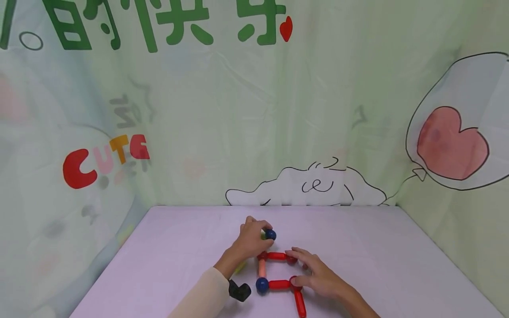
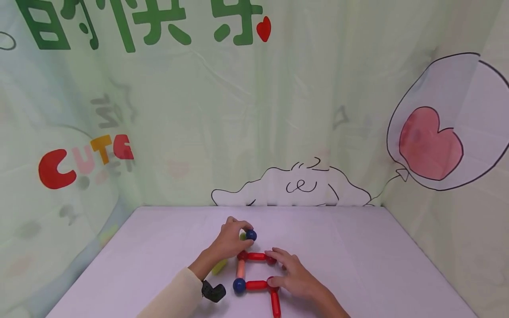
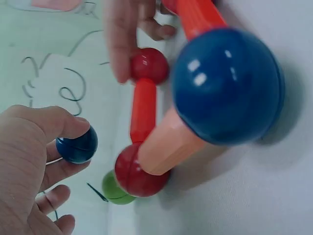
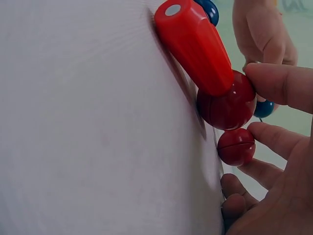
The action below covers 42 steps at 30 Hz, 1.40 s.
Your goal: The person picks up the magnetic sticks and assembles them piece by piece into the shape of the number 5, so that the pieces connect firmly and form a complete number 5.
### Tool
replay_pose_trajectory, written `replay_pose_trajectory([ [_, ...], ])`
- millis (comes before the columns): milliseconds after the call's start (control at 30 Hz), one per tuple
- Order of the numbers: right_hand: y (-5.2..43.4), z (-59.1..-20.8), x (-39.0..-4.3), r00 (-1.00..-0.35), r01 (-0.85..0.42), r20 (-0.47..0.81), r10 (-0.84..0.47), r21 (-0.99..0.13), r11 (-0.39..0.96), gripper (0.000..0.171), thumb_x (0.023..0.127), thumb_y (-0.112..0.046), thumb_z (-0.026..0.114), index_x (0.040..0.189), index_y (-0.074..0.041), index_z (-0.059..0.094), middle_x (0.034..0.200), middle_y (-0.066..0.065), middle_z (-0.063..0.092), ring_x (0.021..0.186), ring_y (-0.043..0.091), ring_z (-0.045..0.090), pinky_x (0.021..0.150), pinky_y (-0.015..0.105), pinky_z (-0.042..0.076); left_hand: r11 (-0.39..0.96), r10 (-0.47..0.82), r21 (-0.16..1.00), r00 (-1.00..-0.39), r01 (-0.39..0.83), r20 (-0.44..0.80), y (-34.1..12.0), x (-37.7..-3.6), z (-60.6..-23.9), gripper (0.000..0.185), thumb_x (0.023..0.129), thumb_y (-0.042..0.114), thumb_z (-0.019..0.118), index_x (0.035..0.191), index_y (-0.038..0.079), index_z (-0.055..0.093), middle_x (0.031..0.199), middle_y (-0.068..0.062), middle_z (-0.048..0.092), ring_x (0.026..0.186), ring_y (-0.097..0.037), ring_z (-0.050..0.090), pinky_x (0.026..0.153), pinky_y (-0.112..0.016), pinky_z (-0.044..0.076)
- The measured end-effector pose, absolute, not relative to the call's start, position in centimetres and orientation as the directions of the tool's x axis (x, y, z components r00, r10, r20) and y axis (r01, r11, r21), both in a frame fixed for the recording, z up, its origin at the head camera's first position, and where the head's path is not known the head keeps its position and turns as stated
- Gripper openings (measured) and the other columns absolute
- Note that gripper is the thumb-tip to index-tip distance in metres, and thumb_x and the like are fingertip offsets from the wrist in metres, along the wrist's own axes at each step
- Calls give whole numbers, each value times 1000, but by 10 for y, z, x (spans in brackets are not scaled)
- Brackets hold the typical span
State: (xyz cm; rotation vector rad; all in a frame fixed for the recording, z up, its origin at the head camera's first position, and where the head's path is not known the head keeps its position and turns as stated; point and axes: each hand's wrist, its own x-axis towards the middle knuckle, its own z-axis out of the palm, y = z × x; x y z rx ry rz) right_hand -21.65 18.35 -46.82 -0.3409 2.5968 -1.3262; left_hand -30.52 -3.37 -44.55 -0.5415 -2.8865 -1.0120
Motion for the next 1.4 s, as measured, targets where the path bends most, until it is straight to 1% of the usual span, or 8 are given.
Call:
replay_pose_trajectory([
  [267,184,-470,-215,-952,-133,-46,-301,-826,548,68,82,-25,79,145,-20,54,156,17,39,123,32,47,97,65,46,658,333,654,-923,374,193,-52,-291,-444,33,88,25,78,119,16,71,105,4,60,107,-21,53,82,-32,54],
  [433,185,-473,-215,-966,-131,-8,-257,-843,521,61,78,-23,85,132,-18,57,139,8,47,117,28,46,94,50,50,641,353,673,-920,369,169,-59,-277,-441,37,87,25,80,121,15,70,105,4,60,107,-21,54,77,-27,52],
  [600,186,-473,-215,-970,-127,-1,-242,-849,513,49,80,-21,85,122,-15,61,121,6,52,109,26,45,86,37,46,600,396,694,-901,399,176,-65,-264,-439,36,85,21,82,119,12,72,101,6,61,101,-22,54,74,-25,48],
  [733,187,-475,-215,-965,-141,3,-262,-850,508,44,81,-21,84,120,-10,66,112,5,58,100,24,47,79,30,46,546,437,728,-882,414,173,-70,-254,-438,34,84,17,82,116,10,72,92,8,62,92,-22,56,69,-25,47],
  [833,188,-476,-216,-963,-138,-2,-270,-855,500,43,82,-20,83,120,-7,67,107,4,60,95,23,48,73,26,46,506,470,763,-870,402,147,-74,-246,-438,32,83,15,82,113,13,73,87,7,61,84,-19,56,67,-24,48],
  [1000,188,-477,-216,-957,-145,-3,-290,-860,488,40,84,-20,81,118,-5,68,102,4,61,91,22,49,70,25,46,472,504,808,-860,353,81,-78,-230,-442,31,82,16,83,112,14,73,84,6,62,79,-12,56,66,-23,51],
  [1167,190,-477,-217,-938,-158,-20,-346,-863,479,27,88,-19,78,109,-4,72,91,3,65,85,22,53,69,24,47,448,542,832,-840,328,39,-80,-219,-447,27,82,13,83,107,16,74,85,7,63,77,-10,58,67,-22,53],
  [1400,189,-477,-217,-943,-140,-41,-331,-851,506,18,90,-22,76,101,-8,76,84,1,67,82,19,56,70,27,49,435,586,856,-809,280,-34,-76,-206,-448,27,79,7,85,101,18,76,81,7,65,72,-8,58,65,-20,51],
])
